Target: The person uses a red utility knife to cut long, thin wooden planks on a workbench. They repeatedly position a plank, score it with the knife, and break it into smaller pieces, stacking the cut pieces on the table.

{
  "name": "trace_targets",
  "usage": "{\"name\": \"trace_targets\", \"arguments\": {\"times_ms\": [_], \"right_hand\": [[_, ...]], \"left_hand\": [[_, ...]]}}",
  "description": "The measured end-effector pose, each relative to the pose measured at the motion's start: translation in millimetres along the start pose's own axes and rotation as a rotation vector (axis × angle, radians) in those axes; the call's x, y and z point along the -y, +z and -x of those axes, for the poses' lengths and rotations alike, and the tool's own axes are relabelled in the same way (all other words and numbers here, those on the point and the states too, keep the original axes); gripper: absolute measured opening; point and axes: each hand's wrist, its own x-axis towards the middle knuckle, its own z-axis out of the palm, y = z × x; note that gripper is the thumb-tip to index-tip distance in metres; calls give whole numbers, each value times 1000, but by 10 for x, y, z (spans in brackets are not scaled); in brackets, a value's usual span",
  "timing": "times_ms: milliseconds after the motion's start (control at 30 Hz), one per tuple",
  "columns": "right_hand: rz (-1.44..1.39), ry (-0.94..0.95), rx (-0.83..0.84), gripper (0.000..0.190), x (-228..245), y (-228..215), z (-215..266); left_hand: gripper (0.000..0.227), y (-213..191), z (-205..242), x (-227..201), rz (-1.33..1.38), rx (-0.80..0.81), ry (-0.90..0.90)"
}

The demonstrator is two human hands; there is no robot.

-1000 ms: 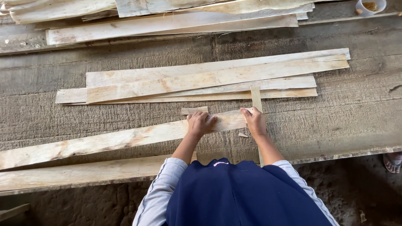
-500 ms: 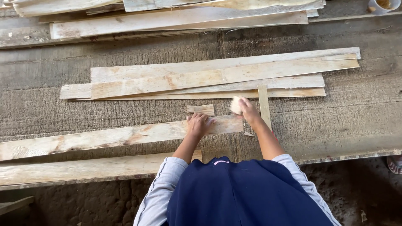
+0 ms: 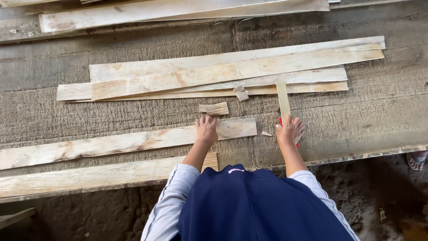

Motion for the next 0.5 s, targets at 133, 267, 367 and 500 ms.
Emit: {"name": "trace_targets", "arguments": {"times_ms": [133,267,367,500], "right_hand": [[-195,-219,-74,42,369,121,155],[-786,139,469,54,740,-207,327],[-858,193,306,35,647,-224,194],[-172,200,40,38,80,120,19]], "left_hand": [[44,257,-145,55,47,12,20],[34,188,-108,83,106,60,60],[38,68,-89,309,145,40,22],[42,78,-135,545,141,-43,-40]]}}
